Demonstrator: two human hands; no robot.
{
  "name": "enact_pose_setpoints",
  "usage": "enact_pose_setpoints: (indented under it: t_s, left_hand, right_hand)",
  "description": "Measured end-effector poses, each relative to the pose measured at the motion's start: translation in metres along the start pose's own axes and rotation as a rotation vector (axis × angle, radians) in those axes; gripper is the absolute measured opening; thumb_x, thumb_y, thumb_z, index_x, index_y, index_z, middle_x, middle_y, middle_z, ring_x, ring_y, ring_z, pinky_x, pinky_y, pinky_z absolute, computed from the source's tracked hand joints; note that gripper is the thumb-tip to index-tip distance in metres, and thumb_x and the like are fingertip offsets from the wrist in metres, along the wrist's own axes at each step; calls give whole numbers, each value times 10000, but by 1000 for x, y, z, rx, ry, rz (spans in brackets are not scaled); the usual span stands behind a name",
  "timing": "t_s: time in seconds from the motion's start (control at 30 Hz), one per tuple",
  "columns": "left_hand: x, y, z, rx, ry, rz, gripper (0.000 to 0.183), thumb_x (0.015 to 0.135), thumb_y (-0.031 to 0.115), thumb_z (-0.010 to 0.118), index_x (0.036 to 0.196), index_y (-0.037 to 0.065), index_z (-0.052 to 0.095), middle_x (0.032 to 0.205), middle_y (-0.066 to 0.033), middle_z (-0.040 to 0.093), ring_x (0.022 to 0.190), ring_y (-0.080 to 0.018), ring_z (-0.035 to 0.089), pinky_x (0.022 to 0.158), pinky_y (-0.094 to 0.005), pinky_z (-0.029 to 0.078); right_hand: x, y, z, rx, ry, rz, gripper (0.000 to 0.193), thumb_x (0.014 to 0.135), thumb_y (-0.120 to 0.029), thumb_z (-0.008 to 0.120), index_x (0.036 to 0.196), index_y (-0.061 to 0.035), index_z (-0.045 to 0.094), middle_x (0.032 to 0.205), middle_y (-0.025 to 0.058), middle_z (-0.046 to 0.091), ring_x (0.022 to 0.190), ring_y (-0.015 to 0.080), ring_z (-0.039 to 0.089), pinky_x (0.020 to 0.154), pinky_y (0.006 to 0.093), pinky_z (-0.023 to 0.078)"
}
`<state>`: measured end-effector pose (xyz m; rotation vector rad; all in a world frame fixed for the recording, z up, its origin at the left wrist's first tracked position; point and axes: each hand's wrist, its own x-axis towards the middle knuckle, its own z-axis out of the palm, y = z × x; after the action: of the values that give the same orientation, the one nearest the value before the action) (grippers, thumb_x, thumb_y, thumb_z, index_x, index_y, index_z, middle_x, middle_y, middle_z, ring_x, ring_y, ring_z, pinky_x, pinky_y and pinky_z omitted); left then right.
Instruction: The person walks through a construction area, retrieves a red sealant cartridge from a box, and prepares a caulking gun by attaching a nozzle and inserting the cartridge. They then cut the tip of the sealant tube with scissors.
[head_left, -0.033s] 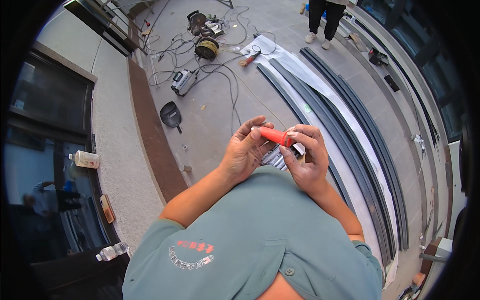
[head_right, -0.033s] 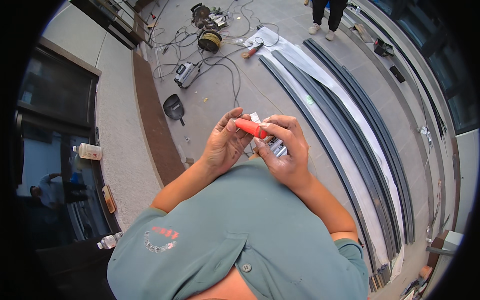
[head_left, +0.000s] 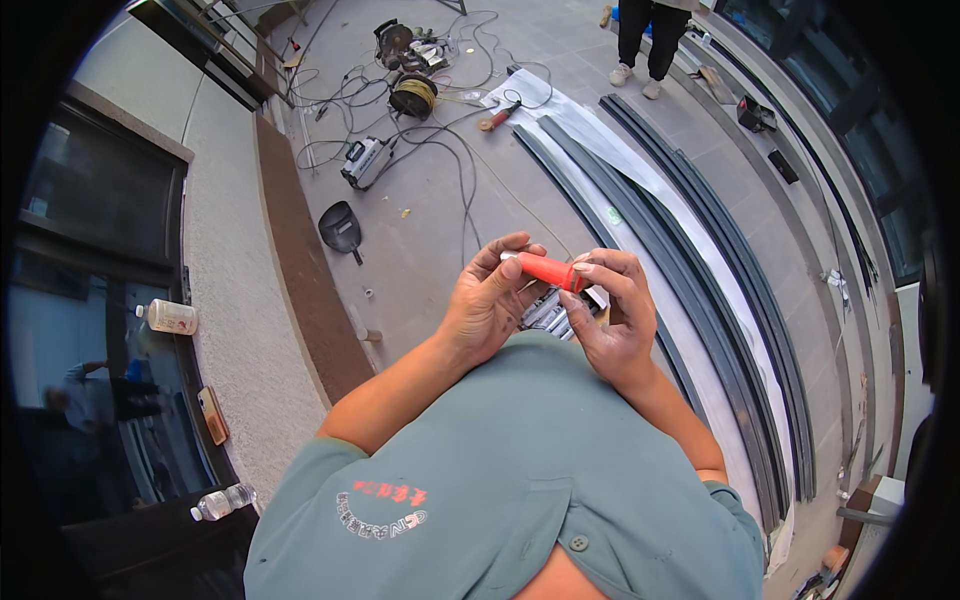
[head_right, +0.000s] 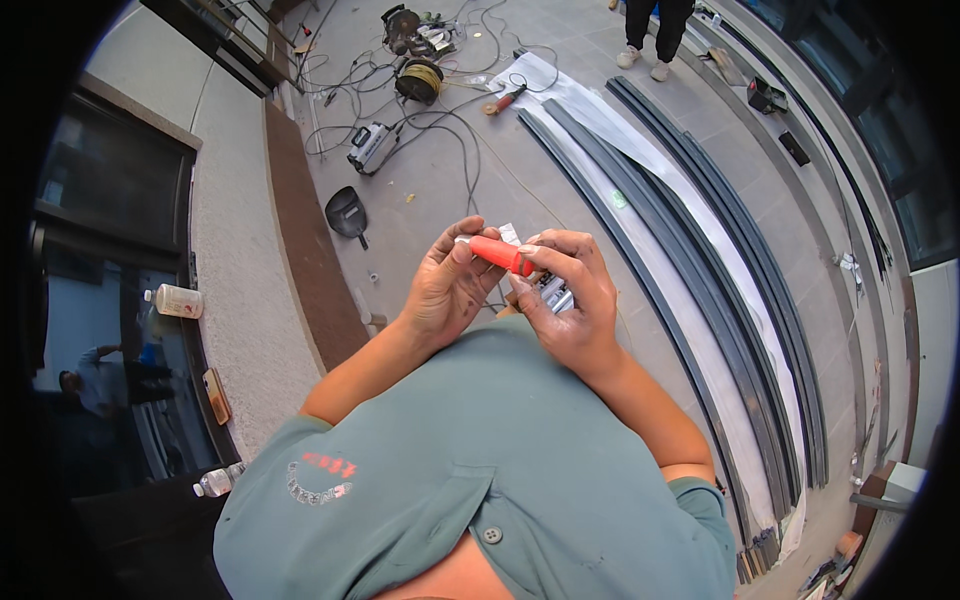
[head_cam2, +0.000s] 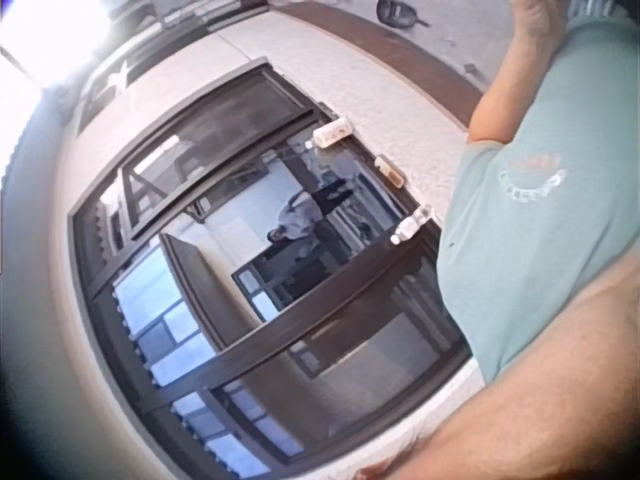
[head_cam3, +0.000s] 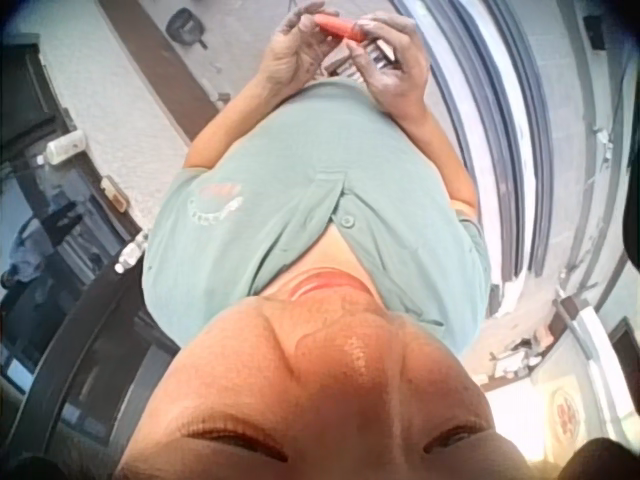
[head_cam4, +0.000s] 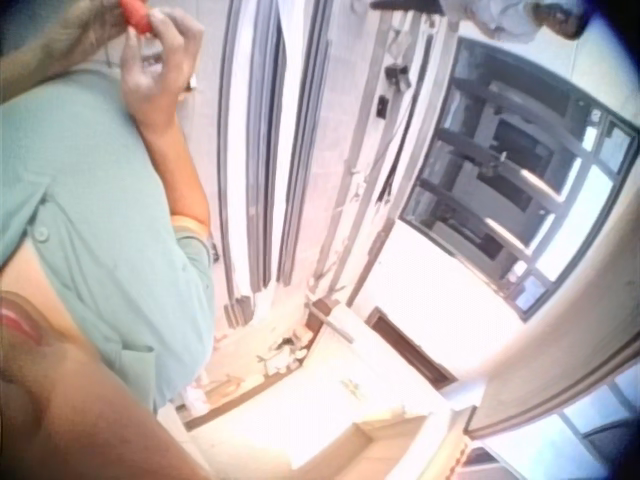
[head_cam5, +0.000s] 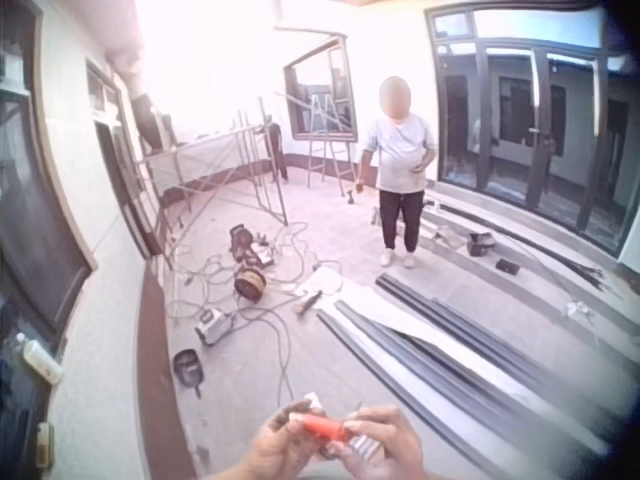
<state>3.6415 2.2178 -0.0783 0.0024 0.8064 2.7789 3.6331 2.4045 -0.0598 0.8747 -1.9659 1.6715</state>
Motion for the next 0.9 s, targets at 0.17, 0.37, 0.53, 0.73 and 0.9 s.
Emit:
enact_pose_setpoints:
  t_s: [0.17,0.37,0.53,0.73,0.9]
  left_hand:
    - [-5,0,-1,56,-9,59,290,906,136,760,1169,75,654,1175,-87,655,1150,-206,628,1076,-398,504]
    - [-17,1,-11,315,115,185,278,870,-17,752,1128,24,657,1124,-96,681,1038,-189,669,915,-349,577]
    - [-15,-2,-18,552,138,259,261,878,10,767,1126,43,692,1069,-23,671,981,-112,647,881,-269,549]
    - [-13,-8,-34,508,59,331,215,895,-42,722,1095,32,691,1159,-69,656,1108,-162,637,1004,-332,514]
    - [-11,-4,-37,542,220,296,196,897,-1,744,1076,51,686,1119,-54,686,1093,-151,642,1000,-318,505]
  right_hand:
    - [-8,7,5,33,-18,58,361,834,113,715,1162,-19,641,1146,155,558,1044,255,620,836,338,560]
    - [-5,6,10,-24,-32,31,404,768,91,769,1136,-57,692,1086,141,612,955,266,654,800,341,553]
    - [1,5,15,-55,-29,17,348,741,96,794,1049,-50,723,1066,134,600,914,238,642,788,325,550]
    - [0,11,20,-6,-25,36,174,851,43,734,1013,-5,693,1059,149,640,895,249,644,791,329,540]
    - [1,12,14,19,-100,118,64,907,35,691,966,13,676,1093,173,644,1040,314,630,871,373,534]
